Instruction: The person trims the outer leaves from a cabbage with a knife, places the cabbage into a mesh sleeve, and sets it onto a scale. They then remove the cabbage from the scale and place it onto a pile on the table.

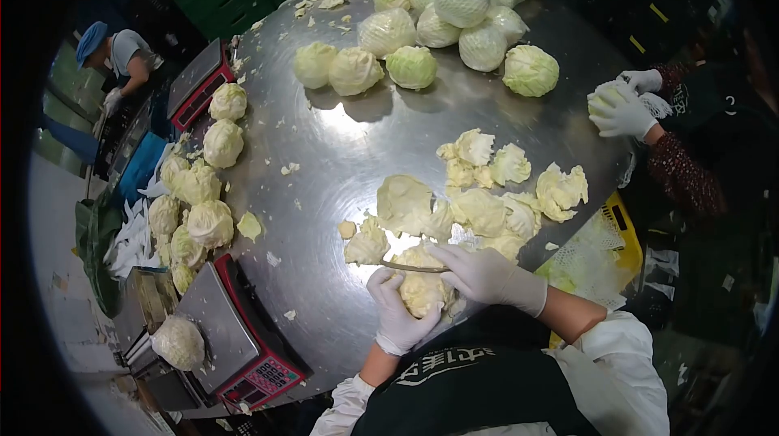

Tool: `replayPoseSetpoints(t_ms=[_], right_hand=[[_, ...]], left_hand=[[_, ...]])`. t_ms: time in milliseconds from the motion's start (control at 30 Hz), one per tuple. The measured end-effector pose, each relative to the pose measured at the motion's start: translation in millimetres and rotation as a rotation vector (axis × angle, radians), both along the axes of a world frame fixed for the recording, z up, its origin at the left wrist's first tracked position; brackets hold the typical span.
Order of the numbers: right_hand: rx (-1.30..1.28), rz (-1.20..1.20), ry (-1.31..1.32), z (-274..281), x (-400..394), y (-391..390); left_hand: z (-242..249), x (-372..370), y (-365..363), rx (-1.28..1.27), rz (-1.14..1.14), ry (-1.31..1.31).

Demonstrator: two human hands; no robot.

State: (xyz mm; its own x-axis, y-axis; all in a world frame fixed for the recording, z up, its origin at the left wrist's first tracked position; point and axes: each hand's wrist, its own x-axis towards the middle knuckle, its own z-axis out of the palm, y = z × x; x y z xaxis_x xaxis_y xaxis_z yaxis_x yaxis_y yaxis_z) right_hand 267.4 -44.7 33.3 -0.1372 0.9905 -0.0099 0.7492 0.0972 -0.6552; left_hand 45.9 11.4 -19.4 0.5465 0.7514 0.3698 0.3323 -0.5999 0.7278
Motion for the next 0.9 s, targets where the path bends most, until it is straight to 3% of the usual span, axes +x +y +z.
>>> replayPoseSetpoints(t_ms=[133,200,300,400,467,533,600,667,767,900], right_hand=[[-0.228,-0.058,0.029,10.5,11.3,35.2],[-0.192,-0.165,-0.155,-13.1,34.3,55.0],[-0.003,-0.386,-0.060,-59.7,69.5,58.0],[-0.035,-0.578,0.064,-35.0,70.9,45.9],[-0.105,-0.514,0.146,-10.8,49.3,28.2],[-0.038,-0.317,0.239,-7.6,17.5,1.2],[0.075,-0.157,0.156,2.1,-10.8,-21.1],[-0.006,-0.129,0.157,13.8,-29.5,-36.5],[-0.085,-0.118,0.102,12.2,-37.6,-51.7],[-0.070,-0.144,0.056,11.2,-34.8,-63.3]], left_hand=[[11.3,9.0,-5.9,0.067,-0.045,0.015],[14.8,12.0,-16.7,0.125,-0.093,0.032],[11.1,3.3,-26.0,0.115,-0.119,0.041],[10.4,-25.2,-31.0,-0.182,0.102,0.059],[-0.9,-38.5,-30.0,-0.175,0.148,0.139],[-8.9,-40.1,-26.2,-0.421,0.190,-0.067],[-7.9,-34.6,-23.5,-0.425,0.218,-0.083],[-2.2,-27.6,-20.5,-0.173,0.210,0.082],[-0.3,-8.0,-20.2,-0.166,0.139,-0.056],[0.0,-0.4,-25.3,-0.153,0.095,0.007]])
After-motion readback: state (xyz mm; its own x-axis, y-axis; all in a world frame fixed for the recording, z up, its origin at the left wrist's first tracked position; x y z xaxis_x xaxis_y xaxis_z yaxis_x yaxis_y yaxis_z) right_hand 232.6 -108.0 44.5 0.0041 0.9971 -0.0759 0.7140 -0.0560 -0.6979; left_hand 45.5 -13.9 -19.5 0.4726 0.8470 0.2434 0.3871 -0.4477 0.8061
